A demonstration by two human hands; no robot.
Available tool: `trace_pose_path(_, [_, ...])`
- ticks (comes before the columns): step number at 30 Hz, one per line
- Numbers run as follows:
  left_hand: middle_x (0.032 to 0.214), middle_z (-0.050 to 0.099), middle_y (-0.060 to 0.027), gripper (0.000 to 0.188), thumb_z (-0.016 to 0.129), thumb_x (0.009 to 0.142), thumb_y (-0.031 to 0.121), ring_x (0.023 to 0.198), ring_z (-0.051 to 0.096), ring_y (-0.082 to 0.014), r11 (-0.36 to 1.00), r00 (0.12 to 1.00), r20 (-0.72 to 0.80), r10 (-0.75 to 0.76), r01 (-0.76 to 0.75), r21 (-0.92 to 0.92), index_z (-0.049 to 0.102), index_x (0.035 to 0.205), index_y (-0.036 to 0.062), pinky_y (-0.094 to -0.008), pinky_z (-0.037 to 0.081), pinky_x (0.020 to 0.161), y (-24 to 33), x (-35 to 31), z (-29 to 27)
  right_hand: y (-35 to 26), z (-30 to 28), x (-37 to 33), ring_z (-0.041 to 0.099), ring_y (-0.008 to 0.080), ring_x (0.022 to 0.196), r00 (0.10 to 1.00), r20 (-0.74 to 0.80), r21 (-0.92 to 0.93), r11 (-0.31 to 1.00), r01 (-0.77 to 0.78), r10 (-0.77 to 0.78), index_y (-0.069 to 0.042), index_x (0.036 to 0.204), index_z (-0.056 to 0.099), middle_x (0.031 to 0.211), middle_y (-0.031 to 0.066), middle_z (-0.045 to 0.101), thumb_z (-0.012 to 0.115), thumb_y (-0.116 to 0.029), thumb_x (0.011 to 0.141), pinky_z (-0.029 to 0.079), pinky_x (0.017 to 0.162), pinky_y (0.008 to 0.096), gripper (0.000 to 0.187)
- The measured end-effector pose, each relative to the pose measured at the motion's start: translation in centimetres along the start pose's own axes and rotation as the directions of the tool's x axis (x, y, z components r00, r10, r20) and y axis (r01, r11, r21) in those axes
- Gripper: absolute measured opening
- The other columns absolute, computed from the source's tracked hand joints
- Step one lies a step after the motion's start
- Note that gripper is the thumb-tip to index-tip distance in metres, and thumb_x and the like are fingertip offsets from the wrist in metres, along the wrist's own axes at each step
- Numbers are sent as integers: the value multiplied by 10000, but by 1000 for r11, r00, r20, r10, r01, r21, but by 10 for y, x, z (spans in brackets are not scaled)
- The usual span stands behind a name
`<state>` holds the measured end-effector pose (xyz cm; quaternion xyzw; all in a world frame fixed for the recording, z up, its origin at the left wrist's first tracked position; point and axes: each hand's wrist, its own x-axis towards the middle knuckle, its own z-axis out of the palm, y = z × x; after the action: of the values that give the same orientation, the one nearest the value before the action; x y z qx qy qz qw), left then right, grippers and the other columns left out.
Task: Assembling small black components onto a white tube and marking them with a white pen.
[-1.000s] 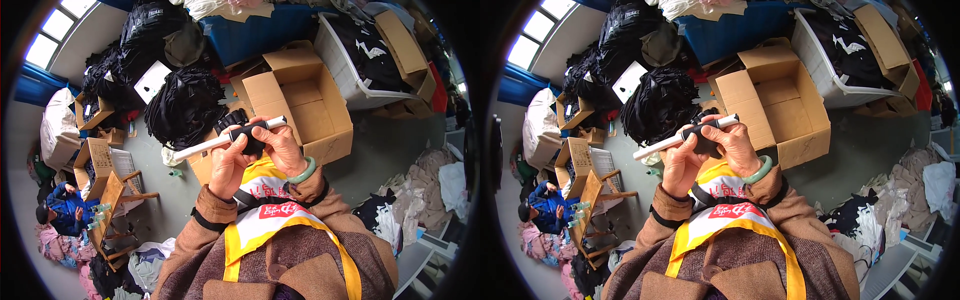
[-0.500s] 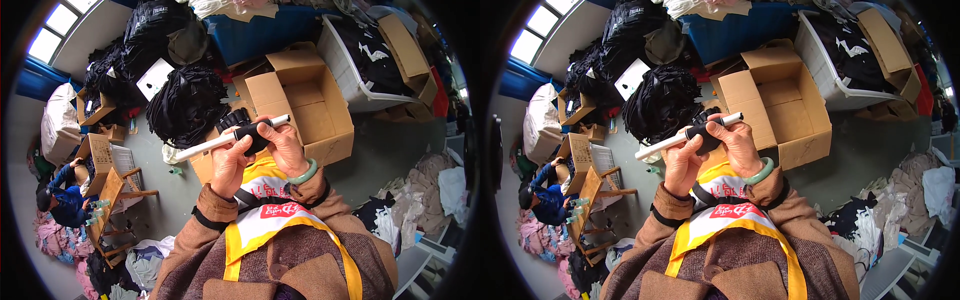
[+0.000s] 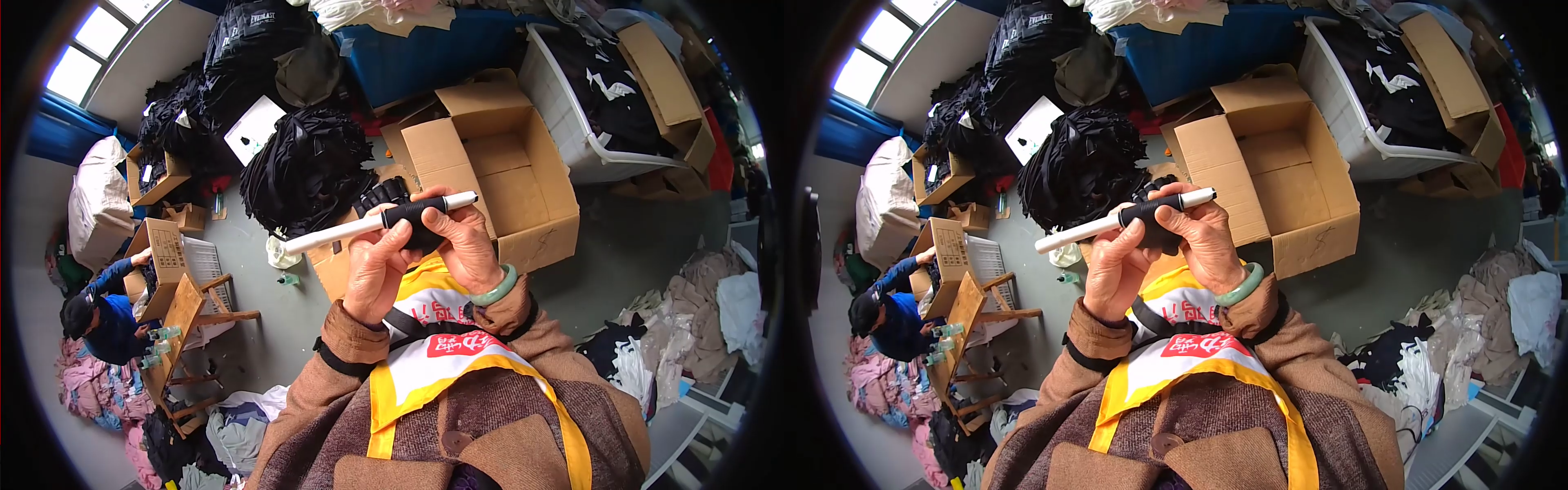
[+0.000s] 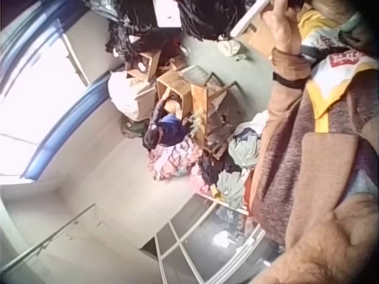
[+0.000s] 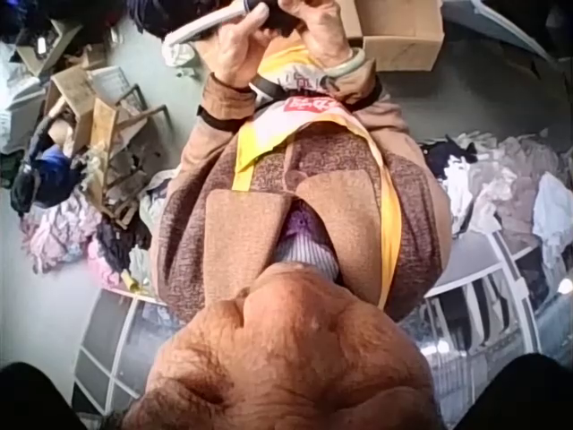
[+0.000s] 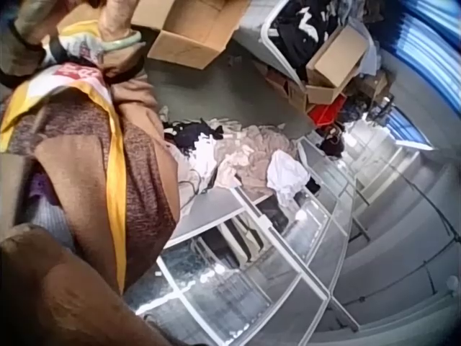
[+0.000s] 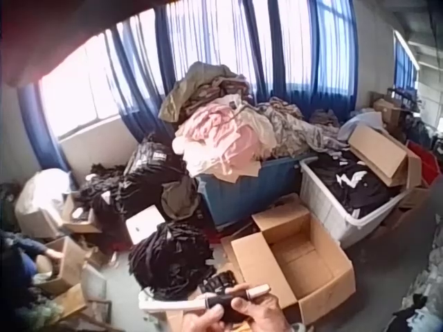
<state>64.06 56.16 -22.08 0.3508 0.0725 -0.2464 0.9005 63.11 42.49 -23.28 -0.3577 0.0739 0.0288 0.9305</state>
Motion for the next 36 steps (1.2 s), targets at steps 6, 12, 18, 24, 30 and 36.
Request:
trace_pose_path(6, [981, 556, -74, 273, 616, 831, 72, 817, 569, -164, 997, 997, -12, 71, -71, -20, 487, 1071, 89, -260, 495, 620, 0, 2, -5, 3, -1, 4, 577, 148, 889, 1000, 21, -5, 1000, 0, 0, -62, 1012, 576, 974, 48, 587, 666, -129, 810, 496, 776, 266, 231])
trace_pose_path(12, [979, 543, -70, 290, 622, 829, 86, 837, 570, -173, 982, 989, 16, 145, -142, -123, 446, 1054, 136, -270, 503, 621, -3, 1, 1, -3, -2, 3, 596, 144, 792, 994, 0, 11, 994, -111, 111, -62, 977, 580, 893, 42, 591, 666, -163, 814, 524, 614, 263, 210])
trace_pose_path(18, [971, 532, -49, 278, 614, 827, 57, 859, 560, -164, 994, 992, 60, 107, -107, -4, 424, 1007, 152, -291, 505, 616, 1, 3, 2, -3, 3, 1, 595, 137, 744, 996, -60, -10, 998, -66, 65, -68, 967, 587, 857, 26, 597, 676, -171, 808, 506, 561, 248, 209])
trace_pose_path(24, [971, 524, -30, 294, 625, 812, 34, 848, 558, -155, 981, 983, 5, 181, -180, -70, 433, 1003, 147, -284, 506, 604, -7, 7, -5, -1, 2, 0, 585, 114, 750, 989, -148, -33, 999, 19, -24, -59, 971, 590, 855, 12, 598, 694, -162, 794, 483, 649, 224, 230])
trace_pose_path(30, [972, 513, -20, 303, 636, 794, 7, 847, 549, -143, 991, 991, 12, 130, -130, -23, 447, 990, 142, -255, 493, 610, -1, 5, -1, -6, 3, -1, 570, 90, 773, 992, -123, -76, 997, 4, -14, -54, 952, 599, 848, 5, 597, 700, -151, 789, 457, 703, 214, 215])
trace_pose_path(36, [988, 496, -17, 302, 642, 790, 8, 817, 532, -114, 980, 986, 15, 164, -161, -113, 453, 985, 141, -219, 471, 599, -3, 5, -7, -4, 5, -2, 565, 81, 788, 988, -142, -78, 996, 43, -54, -54, 945, 601, 847, 0, 596, 702, -147, 787, 447, 714, 205, 210])
